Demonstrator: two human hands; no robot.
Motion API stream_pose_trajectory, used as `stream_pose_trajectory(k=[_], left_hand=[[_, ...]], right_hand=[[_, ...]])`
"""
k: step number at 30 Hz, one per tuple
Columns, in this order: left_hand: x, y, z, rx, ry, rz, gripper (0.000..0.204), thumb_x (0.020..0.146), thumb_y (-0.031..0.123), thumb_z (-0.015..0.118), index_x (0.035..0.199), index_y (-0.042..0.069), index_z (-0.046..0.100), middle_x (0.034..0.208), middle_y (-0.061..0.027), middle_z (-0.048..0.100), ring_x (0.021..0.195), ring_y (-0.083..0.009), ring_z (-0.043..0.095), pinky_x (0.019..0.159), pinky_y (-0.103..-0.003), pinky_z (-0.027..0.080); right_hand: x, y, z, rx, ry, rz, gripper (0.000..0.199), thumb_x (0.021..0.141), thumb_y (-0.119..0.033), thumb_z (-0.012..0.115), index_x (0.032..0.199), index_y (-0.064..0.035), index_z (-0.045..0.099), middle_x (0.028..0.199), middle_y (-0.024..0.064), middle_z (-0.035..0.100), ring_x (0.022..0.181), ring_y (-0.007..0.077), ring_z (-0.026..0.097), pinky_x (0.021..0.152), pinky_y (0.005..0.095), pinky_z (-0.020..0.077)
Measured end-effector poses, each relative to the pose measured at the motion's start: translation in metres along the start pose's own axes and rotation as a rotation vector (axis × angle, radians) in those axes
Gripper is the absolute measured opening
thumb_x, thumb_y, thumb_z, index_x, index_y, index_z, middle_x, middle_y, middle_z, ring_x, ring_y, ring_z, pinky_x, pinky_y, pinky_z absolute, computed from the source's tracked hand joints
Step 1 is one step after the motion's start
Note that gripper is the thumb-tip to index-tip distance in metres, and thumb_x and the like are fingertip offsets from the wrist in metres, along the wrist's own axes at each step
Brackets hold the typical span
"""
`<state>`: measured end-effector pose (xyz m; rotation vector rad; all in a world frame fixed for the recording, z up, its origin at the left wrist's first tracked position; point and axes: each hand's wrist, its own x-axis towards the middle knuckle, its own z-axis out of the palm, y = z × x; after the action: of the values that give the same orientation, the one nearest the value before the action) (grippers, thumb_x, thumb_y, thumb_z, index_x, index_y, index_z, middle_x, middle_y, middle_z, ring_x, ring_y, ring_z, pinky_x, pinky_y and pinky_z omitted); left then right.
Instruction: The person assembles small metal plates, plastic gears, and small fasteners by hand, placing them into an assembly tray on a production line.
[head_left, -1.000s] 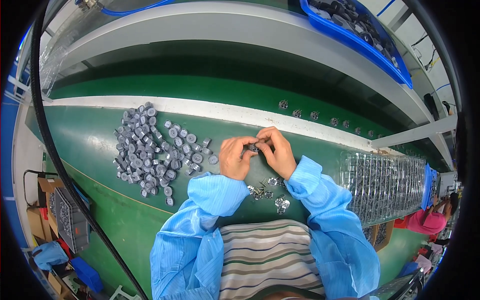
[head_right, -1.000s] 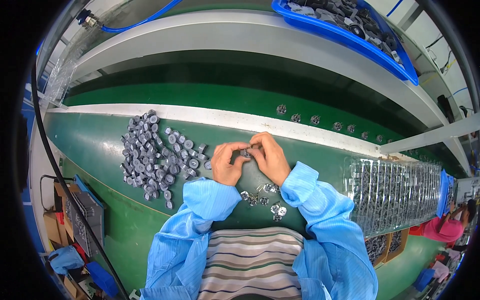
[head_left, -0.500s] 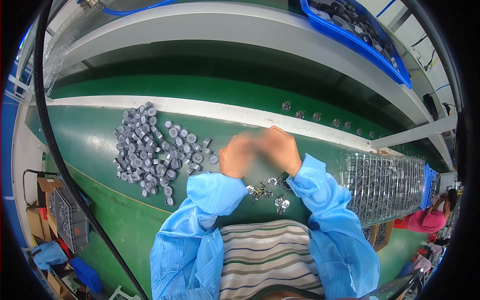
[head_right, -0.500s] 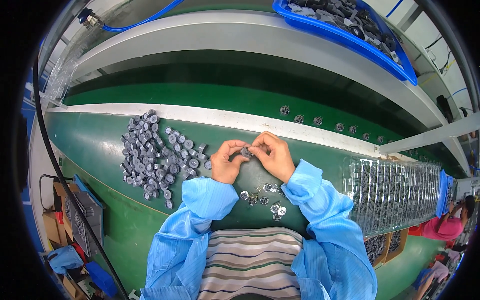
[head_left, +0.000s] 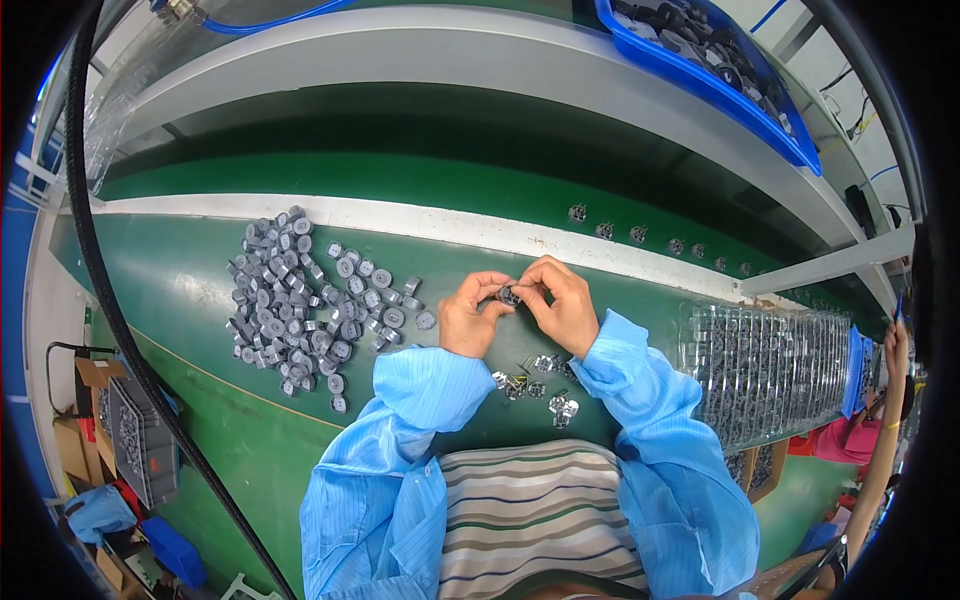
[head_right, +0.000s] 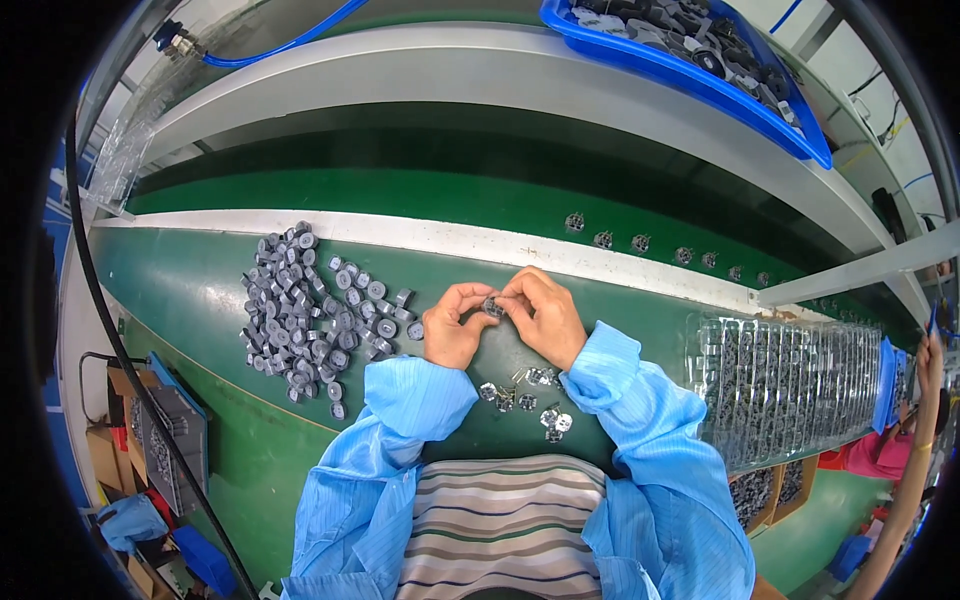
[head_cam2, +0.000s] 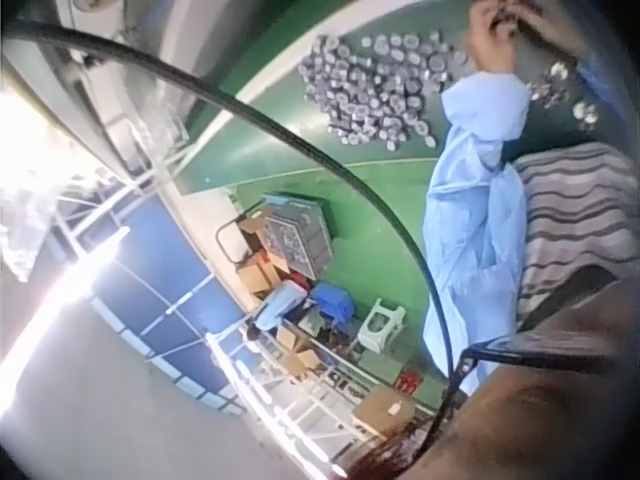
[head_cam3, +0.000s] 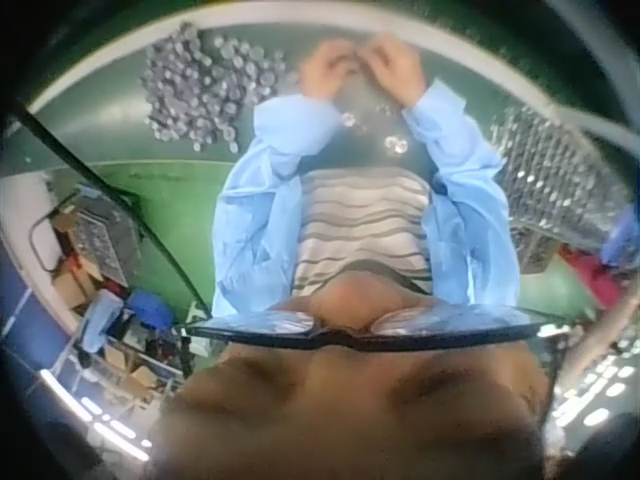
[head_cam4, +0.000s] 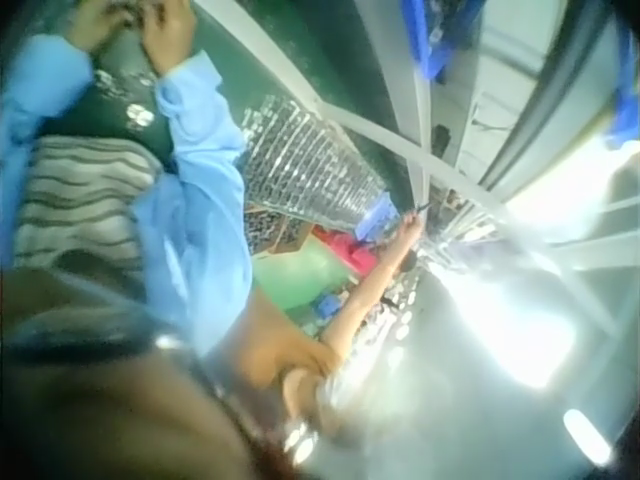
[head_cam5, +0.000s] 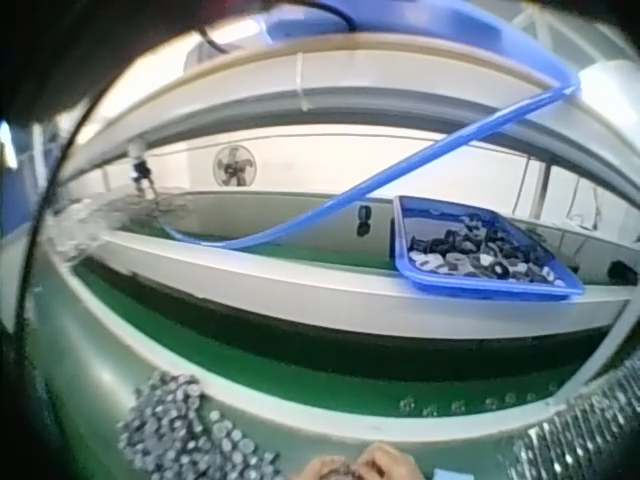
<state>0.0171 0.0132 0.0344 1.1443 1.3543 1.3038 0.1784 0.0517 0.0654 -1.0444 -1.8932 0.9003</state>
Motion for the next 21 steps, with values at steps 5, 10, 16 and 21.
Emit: stream_pose_trajectory(k=[5,10,16,21], left_hand=[[-0.005,-0.005,0.001,0.168,0.075,0.199,0.036,0.076,-0.014,0.074,0.107,0.003,0.07,0.1,-0.01,0.076,0.097,-0.0237,0.073,0.084,-0.034,0.059],[-0.001,0.004,-0.008,0.501,0.128,0.54,0.035,0.07,-0.002,0.084,0.102,0.007,0.073,0.102,-0.0088,0.076,0.102,-0.0254,0.071,0.093,-0.038,0.052],[0.002,0.013,-0.003,0.559,0.171,0.585,0.067,0.074,0.005,0.085,0.134,0.007,0.055,0.136,-0.0096,0.063,0.128,-0.0313,0.056,0.106,-0.044,0.04],[0.002,0.009,-0.001,0.551,0.157,0.524,0.062,0.077,0.006,0.082,0.133,0.008,0.056,0.136,-0.0096,0.063,0.129,-0.0314,0.055,0.107,-0.044,0.039]], right_hand=[[-0.005,0.009,0.008,-0.284,0.059,-0.294,0.017,0.088,0.0,0.074,0.098,-0.0001,0.06,0.092,0.015,0.064,0.077,0.0314,0.067,0.066,0.0383,0.0537],[-0.007,0.02,0.018,0.222,0.024,0.069,0.022,0.09,0.002,0.07,0.109,0.0,0.06,0.093,0.0155,0.065,0.082,0.03,0.069,0.07,0.0369,0.0547],[0.053,0.026,-0.012,-0.209,0.113,-0.101,0.016,0.085,0.005,0.069,0.101,-0.0006,0.067,0.091,0.0096,0.068,0.085,0.0221,0.067,0.074,0.0344,0.0526],[0.092,0.085,-0.017,-0.598,0.208,-0.265,0.019,0.082,-0.001,0.072,0.101,-0.0034,0.071,0.092,0.0108,0.067,0.09,0.0321,0.062,0.079,0.0427,0.05]])
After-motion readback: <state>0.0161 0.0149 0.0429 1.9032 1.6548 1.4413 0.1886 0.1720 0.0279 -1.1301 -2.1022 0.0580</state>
